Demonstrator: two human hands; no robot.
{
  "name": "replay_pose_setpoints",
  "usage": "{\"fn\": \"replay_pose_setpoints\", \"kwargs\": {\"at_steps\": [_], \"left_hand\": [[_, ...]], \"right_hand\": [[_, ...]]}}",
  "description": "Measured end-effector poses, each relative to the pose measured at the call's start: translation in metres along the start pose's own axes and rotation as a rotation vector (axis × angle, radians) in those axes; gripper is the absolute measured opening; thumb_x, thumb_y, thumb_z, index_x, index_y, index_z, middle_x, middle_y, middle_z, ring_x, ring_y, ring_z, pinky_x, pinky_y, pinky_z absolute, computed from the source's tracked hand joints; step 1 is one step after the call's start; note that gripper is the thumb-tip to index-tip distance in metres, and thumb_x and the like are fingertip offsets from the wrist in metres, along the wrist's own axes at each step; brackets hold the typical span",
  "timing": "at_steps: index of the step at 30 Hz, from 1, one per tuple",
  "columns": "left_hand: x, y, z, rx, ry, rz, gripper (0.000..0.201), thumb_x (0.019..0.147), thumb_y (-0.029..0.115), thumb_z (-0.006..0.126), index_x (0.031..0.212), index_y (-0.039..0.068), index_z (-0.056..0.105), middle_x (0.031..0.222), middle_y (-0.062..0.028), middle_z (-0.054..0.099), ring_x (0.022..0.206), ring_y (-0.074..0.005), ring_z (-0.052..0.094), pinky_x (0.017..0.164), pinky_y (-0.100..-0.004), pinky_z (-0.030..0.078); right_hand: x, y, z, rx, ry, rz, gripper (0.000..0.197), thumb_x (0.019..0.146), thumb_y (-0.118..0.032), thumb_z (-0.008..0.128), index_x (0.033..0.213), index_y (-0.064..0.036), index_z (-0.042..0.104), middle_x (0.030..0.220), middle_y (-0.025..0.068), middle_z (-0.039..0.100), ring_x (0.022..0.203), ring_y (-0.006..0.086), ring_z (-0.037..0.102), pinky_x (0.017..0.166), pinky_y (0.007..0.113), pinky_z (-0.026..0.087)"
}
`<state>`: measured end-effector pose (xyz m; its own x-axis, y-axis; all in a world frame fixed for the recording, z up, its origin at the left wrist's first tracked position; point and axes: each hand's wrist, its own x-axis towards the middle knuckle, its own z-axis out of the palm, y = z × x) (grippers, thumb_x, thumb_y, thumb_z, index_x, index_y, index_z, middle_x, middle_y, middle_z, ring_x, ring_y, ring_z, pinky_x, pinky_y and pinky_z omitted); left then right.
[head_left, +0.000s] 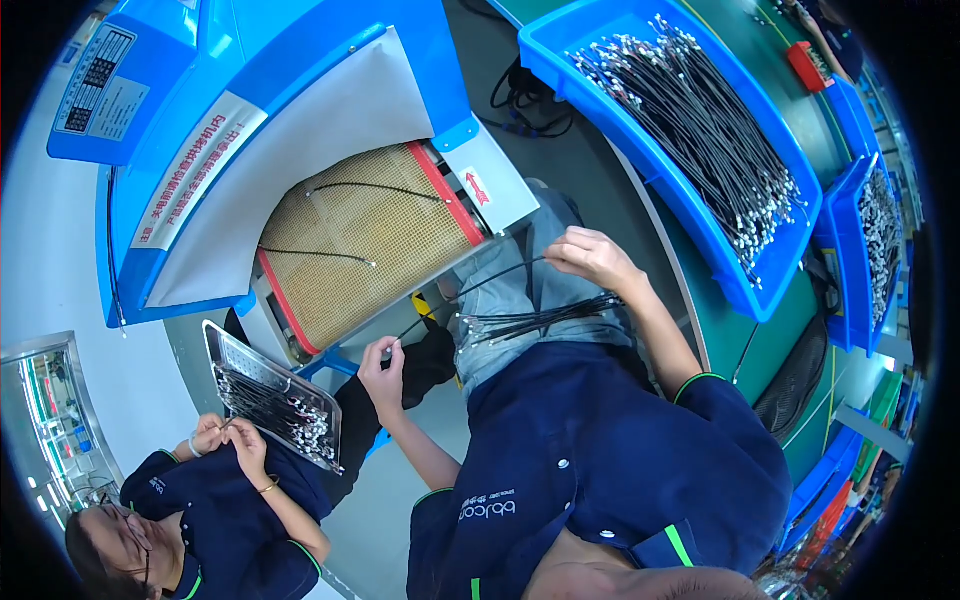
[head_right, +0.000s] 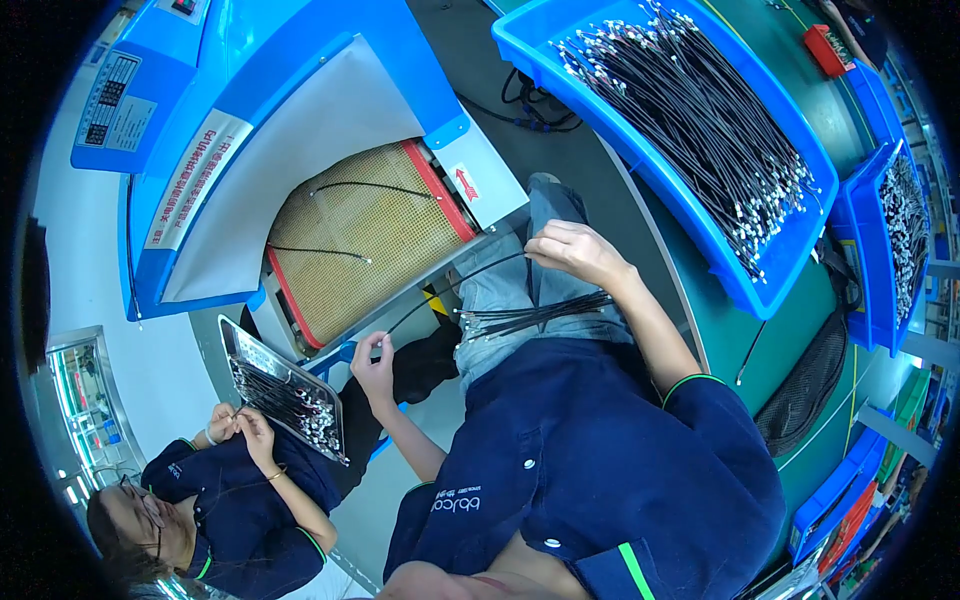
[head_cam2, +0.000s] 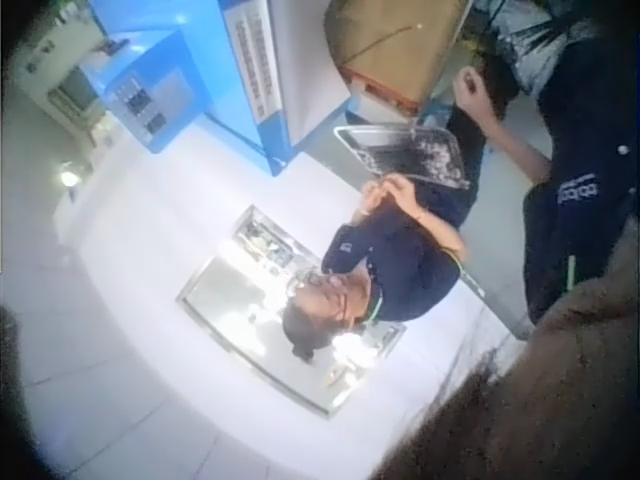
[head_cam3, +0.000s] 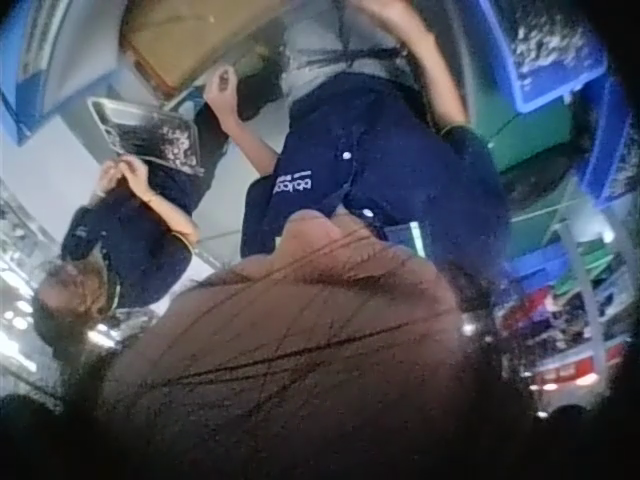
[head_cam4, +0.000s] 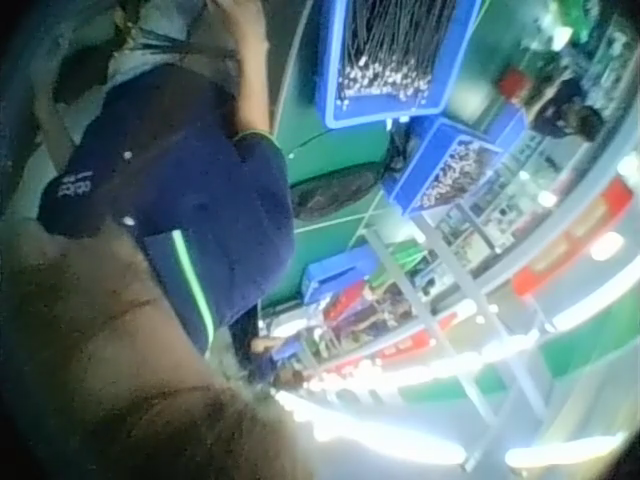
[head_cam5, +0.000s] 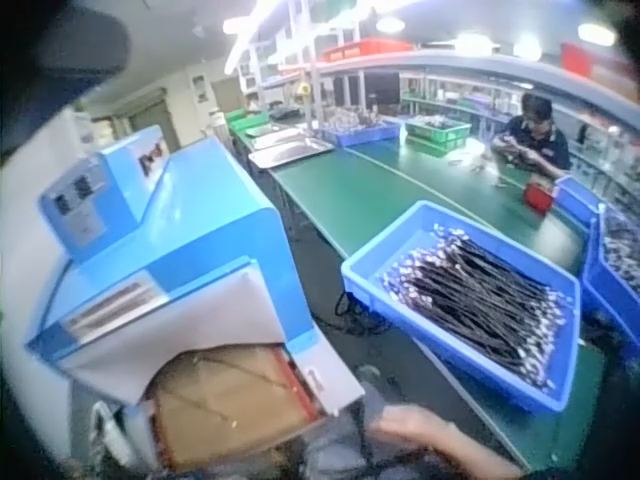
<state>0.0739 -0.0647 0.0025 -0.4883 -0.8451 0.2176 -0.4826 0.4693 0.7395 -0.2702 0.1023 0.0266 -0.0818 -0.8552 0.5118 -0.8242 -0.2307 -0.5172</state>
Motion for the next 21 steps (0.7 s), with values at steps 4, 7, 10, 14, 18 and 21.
{"fn": "replay_pose_setpoints", "kwargs": {"at_steps": [4,7,10,14,18,21], "left_hand": [[0.0,0.001,-0.002,0.003,0.015,-0.001,0.009,0.078,-0.003,0.068,0.086,-0.002,0.063,0.078,-0.0086,0.064,0.07,-0.0181,0.061,0.068,-0.0283,0.049],[0.0,0.001,-0.003,-0.005,0.009,-0.023,0.008,0.079,-0.002,0.067,0.086,-0.002,0.064,0.079,-0.008,0.065,0.071,-0.0174,0.061,0.068,-0.0289,0.049],[0.001,0.0,-0.003,-0.011,0.017,-0.026,0.009,0.078,-0.003,0.068,0.086,-0.002,0.064,0.078,-0.0083,0.064,0.071,-0.0174,0.061,0.068,-0.0285,0.049],[0.003,-0.002,-0.004,0.008,0.032,-0.004,0.01,0.077,-0.004,0.068,0.086,-0.002,0.064,0.078,-0.0086,0.064,0.07,-0.0176,0.061,0.068,-0.0281,0.049],[0.007,-0.005,-0.005,0.019,0.039,0.011,0.009,0.078,-0.003,0.068,0.086,-0.002,0.063,0.078,-0.0089,0.064,0.07,-0.0181,0.061,0.068,-0.0285,0.049],[0.011,-0.007,-0.007,0.04,0.039,0.024,0.009,0.078,-0.003,0.067,0.086,-0.002,0.063,0.079,-0.0091,0.064,0.071,-0.0182,0.061,0.068,-0.0288,0.049]], "right_hand": [[-0.001,0.0,0.0,0.054,-0.044,0.051,0.017,0.074,-0.005,0.074,0.087,-0.0048,0.062,0.076,0.0059,0.059,0.068,0.0228,0.059,0.06,0.034,0.049],[-0.001,0.0,0.0,0.101,-0.044,0.066,0.017,0.075,-0.005,0.075,0.087,-0.0046,0.063,0.076,0.006,0.059,0.068,0.0229,0.058,0.061,0.034,0.048],[-0.001,0.001,0.0,0.137,-0.042,0.072,0.016,0.075,-0.006,0.074,0.086,-0.0043,0.063,0.075,0.0062,0.058,0.068,0.0228,0.058,0.061,0.034,0.048],[-0.002,0.0,0.001,0.192,-0.081,0.112,0.015,0.076,-0.006,0.074,0.086,-0.0038,0.063,0.074,0.0068,0.058,0.068,0.0229,0.058,0.061,0.034,0.048],[-0.002,-0.001,0.002,0.205,-0.098,0.119,0.013,0.077,-0.008,0.073,0.085,-0.0035,0.064,0.073,0.0071,0.058,0.067,0.0233,0.058,0.061,0.034,0.048],[-0.001,-0.001,0.002,0.202,-0.114,0.127,0.012,0.077,-0.009,0.073,0.084,-0.0034,0.064,0.073,0.0071,0.058,0.066,0.0234,0.058,0.06,0.034,0.048]]}}
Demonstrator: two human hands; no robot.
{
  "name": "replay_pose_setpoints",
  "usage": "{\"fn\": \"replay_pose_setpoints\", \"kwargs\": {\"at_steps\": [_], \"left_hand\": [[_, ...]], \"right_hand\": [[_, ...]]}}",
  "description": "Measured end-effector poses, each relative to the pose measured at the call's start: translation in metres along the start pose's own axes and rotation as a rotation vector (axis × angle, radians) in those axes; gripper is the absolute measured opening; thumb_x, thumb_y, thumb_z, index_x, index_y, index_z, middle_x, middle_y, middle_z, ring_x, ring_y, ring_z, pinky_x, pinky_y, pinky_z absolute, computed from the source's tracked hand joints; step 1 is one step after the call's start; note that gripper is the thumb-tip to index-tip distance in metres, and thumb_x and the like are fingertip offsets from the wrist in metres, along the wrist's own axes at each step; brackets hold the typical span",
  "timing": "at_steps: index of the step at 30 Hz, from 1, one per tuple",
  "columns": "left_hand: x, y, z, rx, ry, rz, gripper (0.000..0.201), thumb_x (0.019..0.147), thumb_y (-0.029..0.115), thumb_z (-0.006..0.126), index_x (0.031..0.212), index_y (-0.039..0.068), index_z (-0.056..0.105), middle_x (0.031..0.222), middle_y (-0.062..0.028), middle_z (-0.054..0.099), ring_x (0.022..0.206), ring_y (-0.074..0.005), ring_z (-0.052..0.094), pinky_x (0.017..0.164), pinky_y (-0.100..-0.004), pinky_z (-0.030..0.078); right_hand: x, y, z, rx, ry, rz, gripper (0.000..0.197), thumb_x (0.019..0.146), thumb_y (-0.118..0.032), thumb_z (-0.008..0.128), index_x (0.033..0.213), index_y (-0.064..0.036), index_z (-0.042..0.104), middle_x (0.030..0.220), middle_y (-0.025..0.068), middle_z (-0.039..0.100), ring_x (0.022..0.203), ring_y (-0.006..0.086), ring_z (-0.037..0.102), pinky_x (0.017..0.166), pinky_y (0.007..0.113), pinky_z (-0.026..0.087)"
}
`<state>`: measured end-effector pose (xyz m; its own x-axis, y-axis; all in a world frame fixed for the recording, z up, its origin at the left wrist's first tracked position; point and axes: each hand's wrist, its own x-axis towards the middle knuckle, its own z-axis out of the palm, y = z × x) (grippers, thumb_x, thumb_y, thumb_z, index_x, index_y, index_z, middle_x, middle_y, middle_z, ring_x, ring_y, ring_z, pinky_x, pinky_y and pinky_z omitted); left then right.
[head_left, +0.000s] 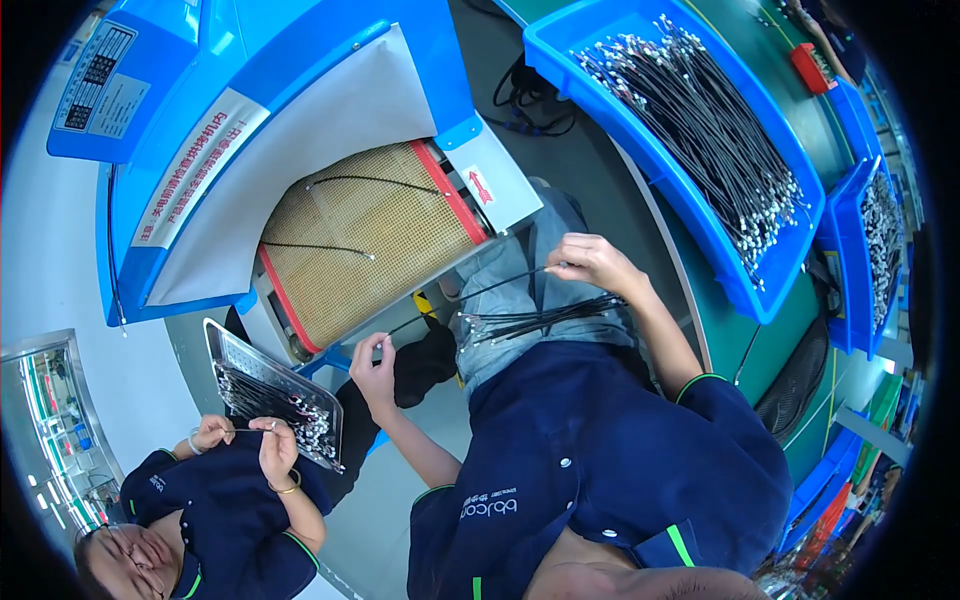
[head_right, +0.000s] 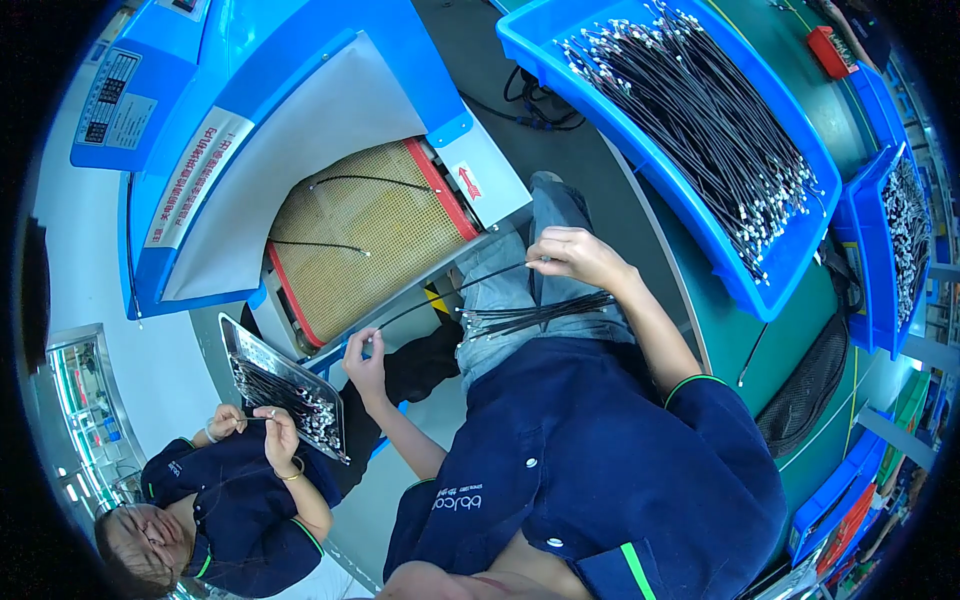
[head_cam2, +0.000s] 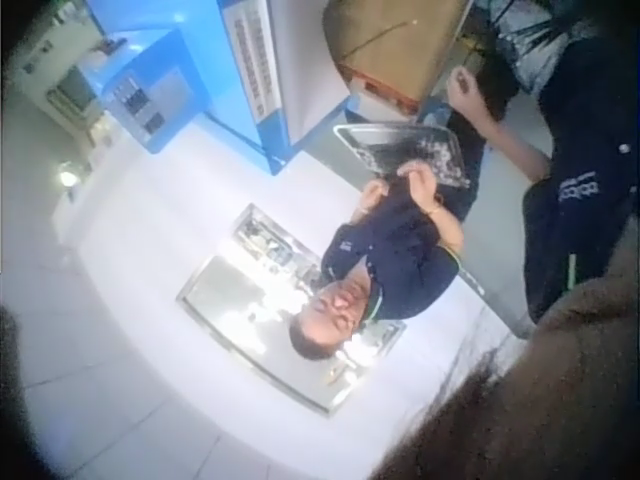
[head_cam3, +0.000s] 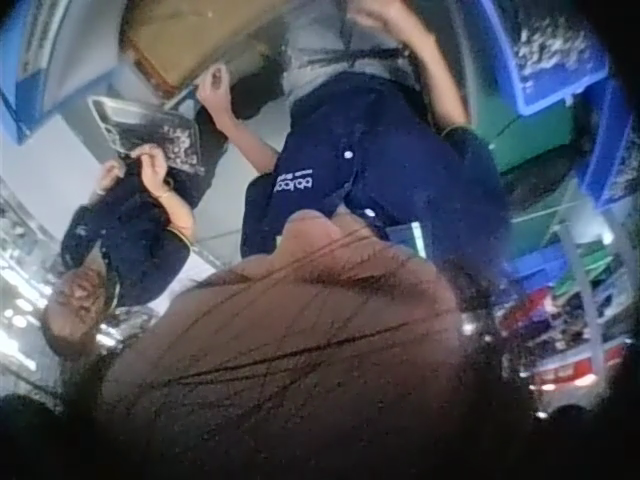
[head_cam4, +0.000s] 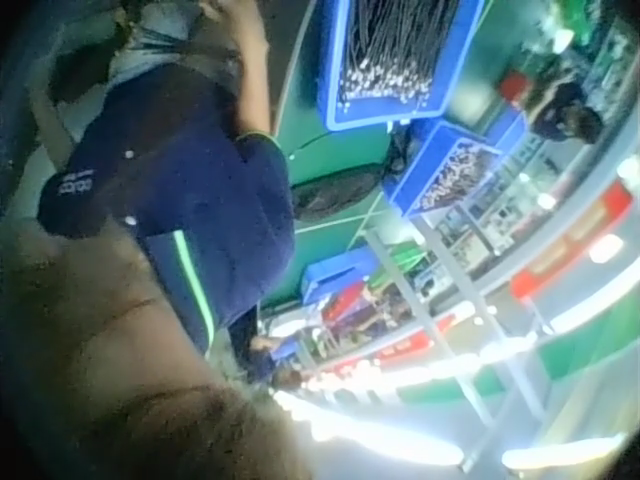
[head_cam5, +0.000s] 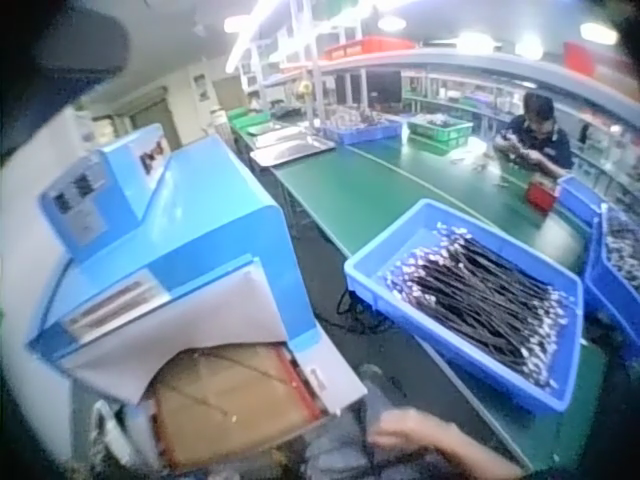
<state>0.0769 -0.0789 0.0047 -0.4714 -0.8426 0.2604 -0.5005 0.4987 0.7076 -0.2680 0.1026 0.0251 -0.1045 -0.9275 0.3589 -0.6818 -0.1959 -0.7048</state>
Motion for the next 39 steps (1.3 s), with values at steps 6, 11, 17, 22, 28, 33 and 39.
{"fn": "replay_pose_setpoints", "kwargs": {"at_steps": [6,11,17,22,28,33,39], "left_hand": [[0.012,-0.005,0.002,-0.001,-0.031,0.017,0.008,0.079,-0.002,0.068,0.086,-0.001,0.064,0.079,-0.0094,0.065,0.071,-0.019,0.061,0.068,-0.0292,0.049],[0.051,-0.017,0.004,0.012,-0.071,0.035,0.008,0.081,0.002,0.067,0.088,0.0,0.065,0.082,-0.0103,0.066,0.074,-0.0209,0.064,0.069,-0.0306,0.05],[0.133,-0.044,0.01,0.058,-0.146,0.079,0.012,0.085,0.008,0.066,0.092,0.0,0.064,0.087,-0.0132,0.066,0.08,-0.0247,0.065,0.074,-0.0328,0.05],[0.195,-0.072,0.021,0.075,-0.229,0.065,0.015,0.086,0.012,0.064,0.095,0.0,0.064,0.091,-0.0143,0.064,0.084,-0.0266,0.064,0.077,-0.0341,0.049],[0.226,-0.105,0.034,0.143,-0.293,0.169,0.015,0.086,0.015,0.065,0.096,0.004,0.065,0.106,-0.0141,0.059,0.098,-0.0295,0.059,0.086,-0.0369,0.047],[0.223,-0.101,0.034,0.187,-0.192,0.281,0.023,0.087,0.016,0.065,0.107,0.007,0.062,0.114,-0.0136,0.056,0.104,-0.0298,0.057,0.089,-0.0374,0.046],[0.155,-0.026,0.036,-0.243,-0.07,-0.066,0.027,0.092,0.011,0.06,0.117,0.003,0.057,0.113,-0.0121,0.059,0.1,-0.0218,0.059,0.088,-0.0327,0.047]], "right_hand": [[0.003,-0.002,-0.001,0.036,-0.039,0.053,0.013,0.076,-0.01,0.073,0.083,-0.0038,0.064,0.069,0.0075,0.055,0.066,0.0235,0.057,0.061,0.034,0.047],[0.014,-0.002,0.004,-0.064,-0.053,0.021,0.013,0.075,-0.012,0.072,0.082,-0.0057,0.063,0.073,0.0071,0.058,0.07,0.0237,0.059,0.065,0.035,0.049],[0.041,0.012,0.044,-0.138,0.036,0.022,0.012,0.075,-0.014,0.072,0.082,-0.0092,0.064,0.076,0.0043,0.059,0.078,0.0224,0.058,0.071,0.035,0.048],[0.066,0.023,0.098,-0.143,0.226,0.051,0.014,0.072,-0.014,0.072,0.083,-0.0083,0.064,0.09,0.0054,0.059,0.094,0.0259,0.055,0.088,0.039,0.043],[0.076,0.027,0.12,-0.243,0.284,0.12,0.019,0.069,-0.01,0.072,0.086,-0.0061,0.063,0.096,0.007,0.056,0.098,0.0275,0.053,0.091,0.039,0.042],[0.066,0.02,0.107,-0.143,0.291,0.124,0.02,0.074,-0.01,0.072,0.091,-0.0058,0.064,0.098,0.0075,0.058,0.097,0.0275,0.055,0.087,0.039,0.044],[-0.01,0.026,0.071,-0.024,-0.065,0.287,0.013,0.086,-0.016,0.062,0.094,-0.0052,0.064,0.085,0.0121,0.063,0.085,0.0309,0.06,0.082,0.038,0.047]]}}
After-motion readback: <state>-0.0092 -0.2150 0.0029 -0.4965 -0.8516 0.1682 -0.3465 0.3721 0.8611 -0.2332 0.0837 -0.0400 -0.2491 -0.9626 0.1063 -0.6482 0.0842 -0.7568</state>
